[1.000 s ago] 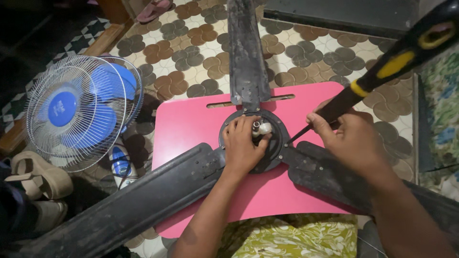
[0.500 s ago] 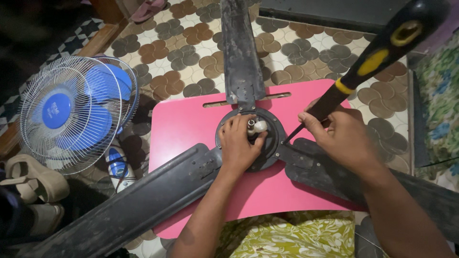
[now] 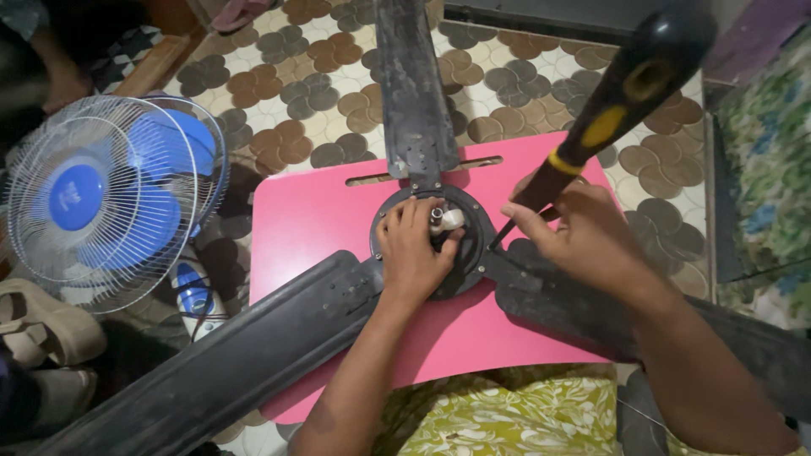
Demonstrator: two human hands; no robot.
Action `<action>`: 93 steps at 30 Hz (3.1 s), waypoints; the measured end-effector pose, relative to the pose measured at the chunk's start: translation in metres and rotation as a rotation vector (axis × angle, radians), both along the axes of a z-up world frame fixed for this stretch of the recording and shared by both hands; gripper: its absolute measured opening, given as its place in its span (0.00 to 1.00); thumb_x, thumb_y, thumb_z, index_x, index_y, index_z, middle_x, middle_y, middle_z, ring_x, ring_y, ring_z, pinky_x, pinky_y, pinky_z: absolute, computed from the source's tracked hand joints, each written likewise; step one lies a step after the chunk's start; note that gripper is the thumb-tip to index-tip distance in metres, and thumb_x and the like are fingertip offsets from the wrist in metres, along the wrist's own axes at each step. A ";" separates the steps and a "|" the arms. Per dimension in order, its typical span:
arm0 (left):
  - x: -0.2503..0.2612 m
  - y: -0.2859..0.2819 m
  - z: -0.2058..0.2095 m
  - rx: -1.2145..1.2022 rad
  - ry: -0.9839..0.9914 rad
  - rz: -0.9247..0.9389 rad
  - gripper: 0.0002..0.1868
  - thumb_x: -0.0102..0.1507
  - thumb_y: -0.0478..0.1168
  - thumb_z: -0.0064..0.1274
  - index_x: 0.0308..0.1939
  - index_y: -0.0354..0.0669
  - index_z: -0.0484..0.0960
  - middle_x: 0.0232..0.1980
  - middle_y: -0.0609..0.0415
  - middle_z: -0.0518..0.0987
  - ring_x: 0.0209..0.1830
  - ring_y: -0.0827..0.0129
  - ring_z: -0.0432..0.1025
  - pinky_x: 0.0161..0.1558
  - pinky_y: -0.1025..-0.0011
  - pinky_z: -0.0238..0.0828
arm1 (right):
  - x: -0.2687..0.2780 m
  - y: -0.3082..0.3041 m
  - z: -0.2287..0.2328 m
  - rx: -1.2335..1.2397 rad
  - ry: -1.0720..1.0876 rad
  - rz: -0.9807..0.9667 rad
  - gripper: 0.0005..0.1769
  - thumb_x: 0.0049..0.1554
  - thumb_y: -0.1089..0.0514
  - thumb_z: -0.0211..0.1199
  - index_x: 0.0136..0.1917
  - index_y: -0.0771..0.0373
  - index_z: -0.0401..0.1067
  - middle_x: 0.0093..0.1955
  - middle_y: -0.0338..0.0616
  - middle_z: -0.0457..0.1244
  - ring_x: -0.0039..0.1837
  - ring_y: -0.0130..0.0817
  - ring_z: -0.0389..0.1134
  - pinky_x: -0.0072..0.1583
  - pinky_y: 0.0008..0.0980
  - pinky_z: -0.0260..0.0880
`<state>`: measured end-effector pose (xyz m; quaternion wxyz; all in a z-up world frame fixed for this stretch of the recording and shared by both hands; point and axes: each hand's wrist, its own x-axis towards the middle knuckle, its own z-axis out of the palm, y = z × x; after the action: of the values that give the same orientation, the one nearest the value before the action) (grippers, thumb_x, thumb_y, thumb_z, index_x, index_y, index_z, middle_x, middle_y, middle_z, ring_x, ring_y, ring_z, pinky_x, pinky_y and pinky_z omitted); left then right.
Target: The person uses a screwdriver to loosen and tighten screws on the central hub of a ceiling fan motor assembly placed on a pink table. The person repeatedly adjusts the screwdriver and repositions their hands to access different screws around the hub.
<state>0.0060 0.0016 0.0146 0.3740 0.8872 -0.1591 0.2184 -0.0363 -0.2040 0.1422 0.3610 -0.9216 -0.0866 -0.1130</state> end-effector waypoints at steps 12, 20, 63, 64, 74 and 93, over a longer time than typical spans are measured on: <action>-0.002 -0.002 0.003 0.013 0.004 0.005 0.27 0.54 0.47 0.66 0.56 0.47 0.78 0.58 0.51 0.77 0.66 0.51 0.65 0.66 0.48 0.53 | 0.006 -0.005 0.006 -0.040 0.103 0.022 0.14 0.58 0.50 0.66 0.49 0.64 0.76 0.37 0.45 0.70 0.41 0.33 0.73 0.44 0.34 0.70; 0.007 -0.003 0.049 -0.184 -0.161 -0.151 0.43 0.54 0.53 0.68 0.69 0.42 0.69 0.71 0.39 0.68 0.73 0.45 0.58 0.71 0.48 0.47 | 0.024 -0.011 -0.003 0.055 0.185 0.031 0.16 0.57 0.49 0.64 0.48 0.64 0.76 0.34 0.42 0.67 0.37 0.28 0.66 0.42 0.33 0.68; 0.011 -0.081 0.186 -1.082 -0.052 -0.771 0.13 0.77 0.47 0.58 0.50 0.42 0.76 0.38 0.62 0.79 0.40 0.85 0.76 0.44 0.82 0.77 | 0.030 -0.012 -0.046 -0.060 -0.236 0.286 0.10 0.46 0.67 0.60 0.44 0.68 0.73 0.40 0.56 0.68 0.47 0.53 0.71 0.47 0.48 0.67; 0.009 -0.084 0.186 -1.065 -0.079 -0.756 0.13 0.76 0.47 0.58 0.51 0.43 0.76 0.39 0.63 0.80 0.41 0.85 0.77 0.46 0.82 0.78 | 0.030 -0.015 -0.049 -0.049 -0.245 0.276 0.12 0.48 0.67 0.60 0.48 0.67 0.73 0.44 0.55 0.68 0.51 0.51 0.71 0.50 0.47 0.67; -0.009 -0.125 0.185 -0.847 -0.273 -0.487 0.14 0.74 0.50 0.60 0.55 0.47 0.78 0.42 0.64 0.82 0.38 0.87 0.80 0.42 0.85 0.78 | 0.018 -0.044 -0.075 0.142 -0.118 0.301 0.11 0.55 0.61 0.63 0.51 0.66 0.70 0.46 0.51 0.66 0.52 0.43 0.69 0.53 0.42 0.67; 0.080 -0.096 0.188 -1.047 0.336 -1.524 0.19 0.78 0.56 0.44 0.54 0.43 0.75 0.30 0.51 0.72 0.18 0.73 0.61 0.22 0.73 0.58 | 0.014 0.009 -0.025 0.080 0.003 -0.029 0.16 0.59 0.53 0.65 0.39 0.68 0.70 0.24 0.46 0.64 0.27 0.39 0.68 0.34 0.38 0.65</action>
<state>0.0862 -0.0949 0.2028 0.7856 0.2829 -0.5225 -0.1724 -0.0220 -0.1948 0.1173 0.3963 -0.9077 -0.0682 -0.1202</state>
